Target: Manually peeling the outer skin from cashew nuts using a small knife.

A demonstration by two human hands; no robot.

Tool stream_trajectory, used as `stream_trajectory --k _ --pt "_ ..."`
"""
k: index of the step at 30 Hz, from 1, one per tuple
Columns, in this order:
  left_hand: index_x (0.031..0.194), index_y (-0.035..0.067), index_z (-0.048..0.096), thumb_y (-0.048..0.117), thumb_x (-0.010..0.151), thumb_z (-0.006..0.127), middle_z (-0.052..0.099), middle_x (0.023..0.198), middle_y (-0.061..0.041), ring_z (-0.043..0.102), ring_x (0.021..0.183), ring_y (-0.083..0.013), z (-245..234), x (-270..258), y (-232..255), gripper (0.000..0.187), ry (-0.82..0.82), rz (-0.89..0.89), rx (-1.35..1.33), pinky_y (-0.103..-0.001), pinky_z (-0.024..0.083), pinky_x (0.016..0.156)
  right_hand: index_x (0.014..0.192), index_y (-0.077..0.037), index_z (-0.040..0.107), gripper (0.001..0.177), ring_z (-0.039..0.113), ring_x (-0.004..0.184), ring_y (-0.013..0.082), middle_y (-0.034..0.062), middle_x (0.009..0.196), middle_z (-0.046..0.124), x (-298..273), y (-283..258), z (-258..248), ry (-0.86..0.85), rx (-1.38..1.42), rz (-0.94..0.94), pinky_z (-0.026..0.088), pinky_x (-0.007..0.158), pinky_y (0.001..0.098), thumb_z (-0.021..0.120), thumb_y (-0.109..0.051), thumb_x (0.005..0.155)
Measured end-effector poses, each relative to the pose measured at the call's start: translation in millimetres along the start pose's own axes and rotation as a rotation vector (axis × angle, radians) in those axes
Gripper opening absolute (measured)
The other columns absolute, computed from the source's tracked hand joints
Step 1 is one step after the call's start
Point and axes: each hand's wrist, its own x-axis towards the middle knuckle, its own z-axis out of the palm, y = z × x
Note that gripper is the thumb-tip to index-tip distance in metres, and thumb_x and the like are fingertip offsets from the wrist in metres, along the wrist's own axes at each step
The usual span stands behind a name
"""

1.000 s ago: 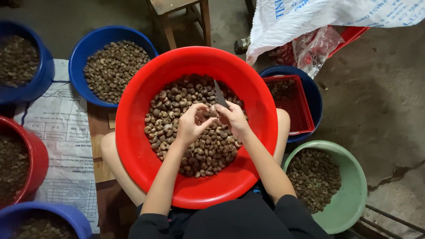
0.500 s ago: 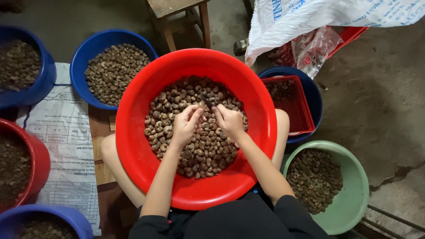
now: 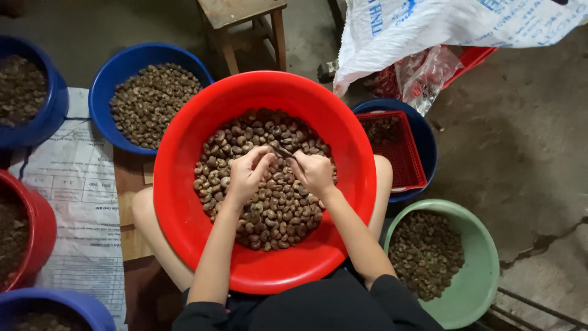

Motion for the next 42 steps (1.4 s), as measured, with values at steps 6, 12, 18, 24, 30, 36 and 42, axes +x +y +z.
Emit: stream_trajectory --k 6,12,18,24,30,36,42 --pt "0.112 0.0 0.074 0.015 0.107 0.057 0.075 0.074 -0.016 0.065 0.051 -0.0163 0 -2 -15 0.024 0.007 -0.029 -0.097 -0.026 0.054 0.046 0.075 -0.02 0.056 0.031 0.06 0.048 0.0254 0.0003 0.051 0.051 -5 3 2 0.094 -0.074 -0.132 0.054 0.054 0.0333 0.06 -0.034 0.101" --pt "0.115 0.001 0.075 0.017 0.107 0.059 0.075 0.073 -0.012 0.064 0.055 -0.0157 -4 0 1 0.024 0.002 0.024 0.043 -0.028 0.053 0.052 0.075 -0.02 0.057 0.033 0.062 0.05 0.0264 0.0017 0.051 0.053 -7 20 6 0.092 -0.132 -0.042 0.054 0.054 0.0336 0.06 -0.039 0.102" --pt "0.113 0.008 0.075 0.032 0.102 0.068 0.076 0.08 -0.011 0.072 0.069 -0.0291 -17 -3 17 0.027 -0.073 0.171 0.478 -0.039 0.057 0.057 0.075 -0.017 0.055 0.034 0.061 0.049 0.0276 0.0035 0.052 0.053 4 17 2 0.065 -0.245 -0.12 0.053 0.054 0.0368 0.061 -0.035 0.103" --pt "0.118 0.007 0.071 0.023 0.097 0.071 0.078 0.099 -0.013 0.075 0.087 -0.0322 -6 -6 8 0.026 -0.241 0.305 0.699 -0.041 0.06 0.07 0.076 -0.015 0.067 0.027 0.05 0.044 0.0048 -0.0032 0.044 0.054 9 -4 7 -0.127 0.708 0.534 0.038 0.042 0.0212 0.076 -0.031 0.095" --pt "0.122 0.009 0.073 0.011 0.084 0.087 0.074 0.098 -0.008 0.074 0.081 -0.0233 12 -7 -13 0.04 -0.046 0.033 0.074 -0.033 0.062 0.067 0.093 -0.007 0.069 0.01 0.041 0.041 0.0035 -0.0046 0.052 0.044 1 -3 14 -0.096 1.296 0.778 0.031 0.036 0.0182 0.072 -0.015 0.096" --pt "0.132 0.006 0.072 0.018 0.1 0.07 0.067 0.116 -0.014 0.072 0.089 -0.0278 32 -9 -20 0.034 -0.003 0.167 0.118 -0.034 0.062 0.064 0.101 -0.004 0.067 0.007 0.048 0.042 0.0021 -0.0039 0.047 0.043 0 -15 13 -0.003 1.475 0.808 0.041 0.048 0.0146 0.068 -0.011 0.1" --pt "0.129 0.0 0.071 0.019 0.104 0.064 0.067 0.113 -0.013 0.071 0.084 -0.0241 37 -10 -20 0.032 0.035 0.198 0.114 -0.032 0.06 0.062 0.115 -0.001 0.064 0.014 0.038 0.043 0.0032 -0.0016 0.05 0.038 -3 -6 23 -0.027 1.411 0.697 0.032 0.045 0.0168 0.062 -0.01 0.104"
